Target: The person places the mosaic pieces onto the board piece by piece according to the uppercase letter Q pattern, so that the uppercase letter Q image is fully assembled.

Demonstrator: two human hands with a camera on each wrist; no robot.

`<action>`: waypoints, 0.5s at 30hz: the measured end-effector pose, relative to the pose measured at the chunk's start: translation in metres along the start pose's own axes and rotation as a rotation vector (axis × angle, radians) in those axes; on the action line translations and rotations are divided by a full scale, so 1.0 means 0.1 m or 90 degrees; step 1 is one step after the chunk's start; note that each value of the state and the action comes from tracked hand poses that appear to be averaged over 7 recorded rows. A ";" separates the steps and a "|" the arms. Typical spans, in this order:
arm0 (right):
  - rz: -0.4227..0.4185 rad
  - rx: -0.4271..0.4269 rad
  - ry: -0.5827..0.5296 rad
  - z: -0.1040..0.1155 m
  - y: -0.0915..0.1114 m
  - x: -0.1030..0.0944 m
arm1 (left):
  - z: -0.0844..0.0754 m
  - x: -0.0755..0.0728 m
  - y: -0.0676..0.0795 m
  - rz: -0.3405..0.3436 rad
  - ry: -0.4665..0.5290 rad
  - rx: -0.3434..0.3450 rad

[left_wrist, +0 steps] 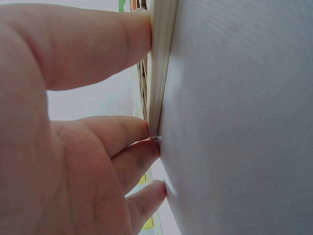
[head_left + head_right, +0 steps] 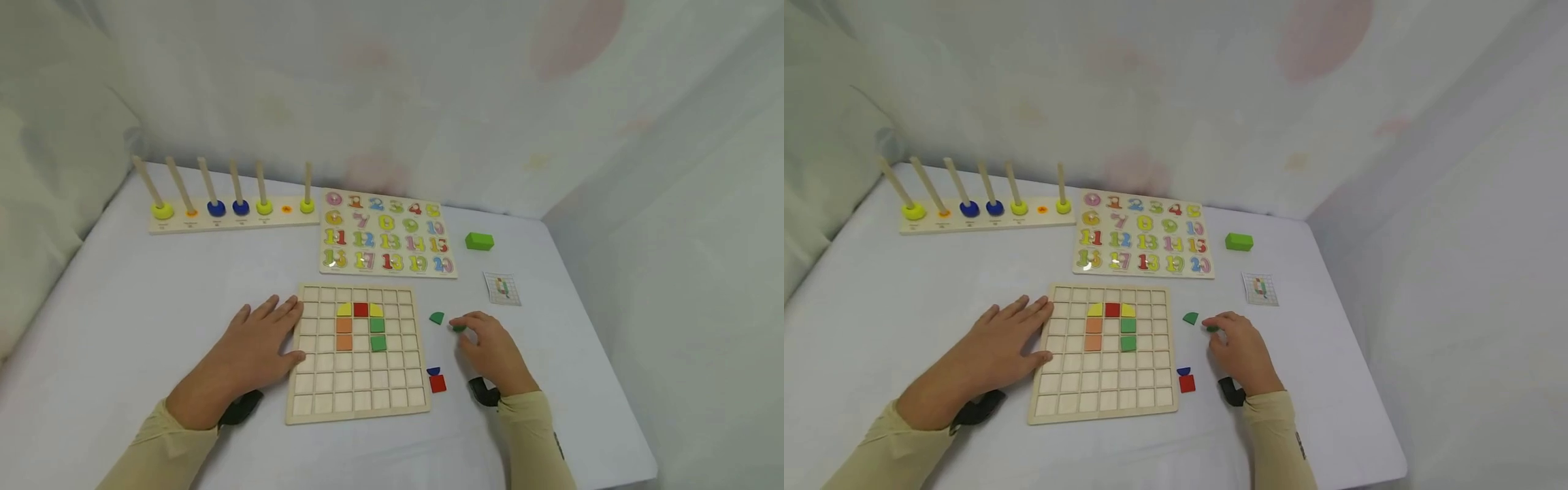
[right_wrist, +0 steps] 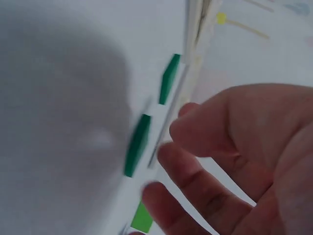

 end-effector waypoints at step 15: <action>0.002 0.041 -0.028 -0.12 -0.08 0.13 | -0.02 -0.02 0.01 -0.022 -0.003 0.013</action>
Point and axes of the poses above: each hand's wrist, its own y-axis away from the middle knuckle, its own x-axis out of the palm, z = x × y, the point moved 8 cm from there along -y, towards the middle knuckle, and after that the axes turned 12 degrees about x, right-handed, at the moved point
